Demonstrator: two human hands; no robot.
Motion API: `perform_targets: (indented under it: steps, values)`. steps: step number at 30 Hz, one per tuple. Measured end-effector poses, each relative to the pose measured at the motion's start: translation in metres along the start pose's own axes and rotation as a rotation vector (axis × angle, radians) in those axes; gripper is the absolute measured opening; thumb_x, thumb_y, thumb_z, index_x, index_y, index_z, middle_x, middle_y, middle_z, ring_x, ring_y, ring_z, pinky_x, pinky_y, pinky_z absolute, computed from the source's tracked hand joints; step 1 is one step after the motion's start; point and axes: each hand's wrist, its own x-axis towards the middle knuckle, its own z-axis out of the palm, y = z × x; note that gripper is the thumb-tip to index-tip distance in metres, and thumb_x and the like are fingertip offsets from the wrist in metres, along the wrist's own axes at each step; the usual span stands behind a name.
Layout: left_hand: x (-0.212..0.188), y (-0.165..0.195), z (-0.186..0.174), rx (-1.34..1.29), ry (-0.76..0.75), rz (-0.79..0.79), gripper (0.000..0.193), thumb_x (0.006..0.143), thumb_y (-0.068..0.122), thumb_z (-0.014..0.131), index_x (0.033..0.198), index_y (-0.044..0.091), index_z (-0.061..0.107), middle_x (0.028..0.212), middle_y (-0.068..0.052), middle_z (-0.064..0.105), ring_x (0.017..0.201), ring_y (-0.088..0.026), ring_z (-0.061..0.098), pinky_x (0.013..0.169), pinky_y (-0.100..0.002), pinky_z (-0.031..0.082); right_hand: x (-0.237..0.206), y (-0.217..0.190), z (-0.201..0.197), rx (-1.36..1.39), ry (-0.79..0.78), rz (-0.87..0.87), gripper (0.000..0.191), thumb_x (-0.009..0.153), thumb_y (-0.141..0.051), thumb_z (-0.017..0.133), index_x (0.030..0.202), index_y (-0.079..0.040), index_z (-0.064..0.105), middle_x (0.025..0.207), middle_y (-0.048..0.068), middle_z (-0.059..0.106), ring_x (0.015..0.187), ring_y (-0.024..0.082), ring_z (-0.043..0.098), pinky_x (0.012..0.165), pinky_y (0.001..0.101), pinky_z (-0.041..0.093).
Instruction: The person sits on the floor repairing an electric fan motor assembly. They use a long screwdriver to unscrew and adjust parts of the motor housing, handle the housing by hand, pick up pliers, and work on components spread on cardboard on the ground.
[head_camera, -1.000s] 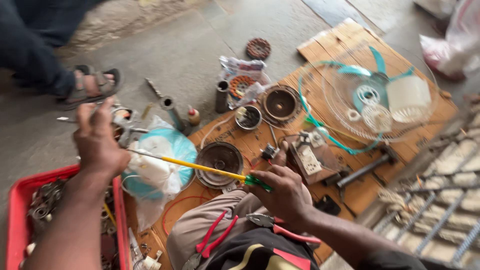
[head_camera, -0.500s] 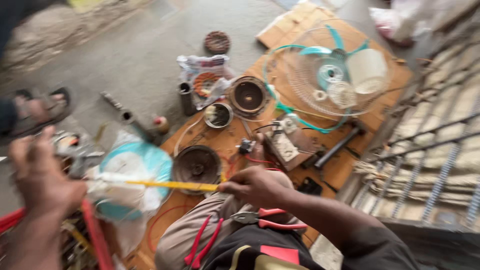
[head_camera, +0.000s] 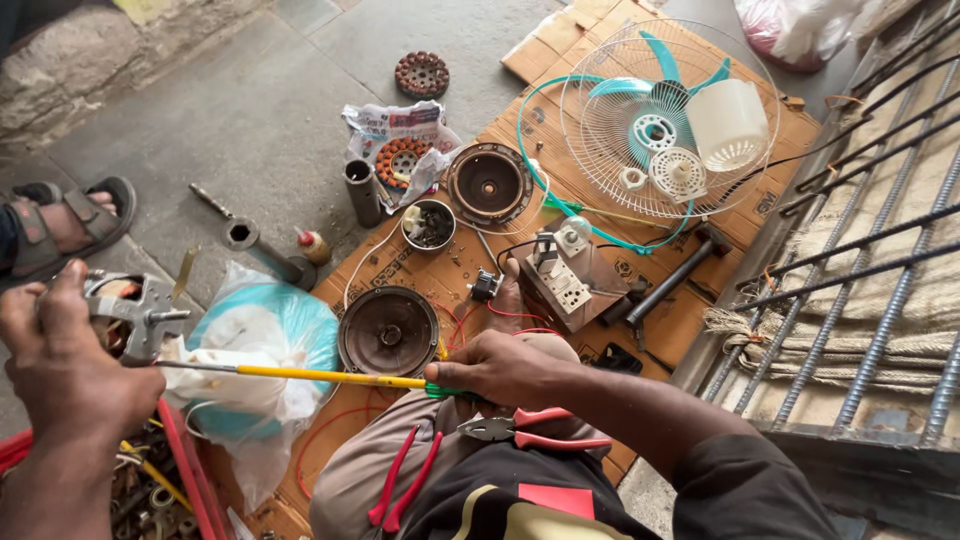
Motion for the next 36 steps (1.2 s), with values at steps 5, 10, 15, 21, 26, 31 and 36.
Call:
perform_targets:
  steps: [5, 10, 15, 21, 26, 31, 36]
  values:
    - [0.001, 0.000, -0.002, 0.012, -0.036, -0.003, 0.117, 0.050, 0.007, 0.089, 0.155, 0.010, 0.038, 0.145, -0.028, 0.037, 0.132, -0.046, 0.048, 0.106, -0.053, 0.046, -0.003, 0.001, 0.012, -0.447, 0.613, -0.879, 0.041, 0.091, -0.046, 0.080, 0.097, -0.006, 0.078, 0.072, 0.006, 0.066, 0.065, 0.016, 0.063, 0.056, 0.0329, 0.050]
    - [0.000, 0.002, -0.001, 0.075, -0.039, -0.008, 0.118, 0.049, 0.009, 0.094, 0.154, 0.010, 0.039, 0.143, -0.027, 0.037, 0.130, -0.046, 0.050, 0.104, -0.052, 0.047, -0.005, -0.004, 0.012, -0.411, 0.556, -0.585, 0.044, 0.097, -0.046, 0.075, 0.091, -0.003, 0.080, 0.068, 0.006, 0.066, 0.062, 0.016, 0.061, 0.056, 0.0356, 0.047]
    - [0.000, -0.005, 0.005, 0.019, -0.037, -0.041, 0.117, 0.049, 0.002, 0.088, 0.155, 0.011, 0.041, 0.146, -0.027, 0.036, 0.126, -0.047, 0.052, 0.102, -0.051, 0.049, -0.005, -0.007, -0.001, -0.118, 0.138, -0.207, 0.034, 0.095, -0.039, 0.076, 0.092, -0.005, 0.079, 0.067, 0.006, 0.068, 0.062, 0.014, 0.061, 0.055, 0.0349, 0.049]
    - [-0.005, -0.022, 0.019, -0.119, -0.040, -0.114, 0.105, 0.060, 0.004, 0.082, 0.157, 0.019, 0.047, 0.154, -0.019, 0.040, 0.133, -0.042, 0.056, 0.113, -0.049, 0.050, -0.012, -0.011, 0.021, -0.547, 0.917, -1.073, 0.030, 0.088, -0.041, 0.079, 0.094, -0.011, 0.080, 0.071, 0.005, 0.068, 0.066, 0.013, 0.062, 0.059, 0.0312, 0.049]
    - [-0.005, -0.015, 0.014, -0.063, -0.046, -0.090, 0.113, 0.050, 0.003, 0.085, 0.155, 0.011, 0.046, 0.145, -0.024, 0.042, 0.128, -0.044, 0.054, 0.105, -0.050, 0.049, -0.014, -0.024, -0.005, -0.231, 0.155, -0.027, 0.047, 0.097, -0.048, 0.069, 0.099, -0.003, 0.082, 0.074, 0.007, 0.071, 0.063, 0.012, 0.066, 0.058, 0.0313, 0.053]
    - [-0.001, -0.003, 0.002, 0.003, 0.010, 0.002, 0.112, 0.047, 0.004, 0.087, 0.151, 0.007, 0.045, 0.144, -0.025, 0.040, 0.128, -0.045, 0.052, 0.106, -0.049, 0.049, -0.014, -0.015, 0.003, -0.380, 0.372, -0.803, 0.041, 0.090, -0.042, 0.083, 0.102, -0.004, 0.078, 0.081, 0.007, 0.074, 0.071, 0.012, 0.071, 0.062, 0.0320, 0.057]
    - [-0.001, -0.001, 0.006, 0.046, -0.011, -0.007, 0.117, 0.049, 0.005, 0.088, 0.157, 0.008, 0.042, 0.144, -0.025, 0.037, 0.127, -0.047, 0.052, 0.105, -0.052, 0.048, -0.004, -0.004, 0.014, -0.527, 0.727, -0.498, 0.038, 0.099, -0.042, 0.079, 0.084, -0.007, 0.080, 0.075, 0.012, 0.070, 0.068, 0.022, 0.065, 0.065, 0.0372, 0.051]
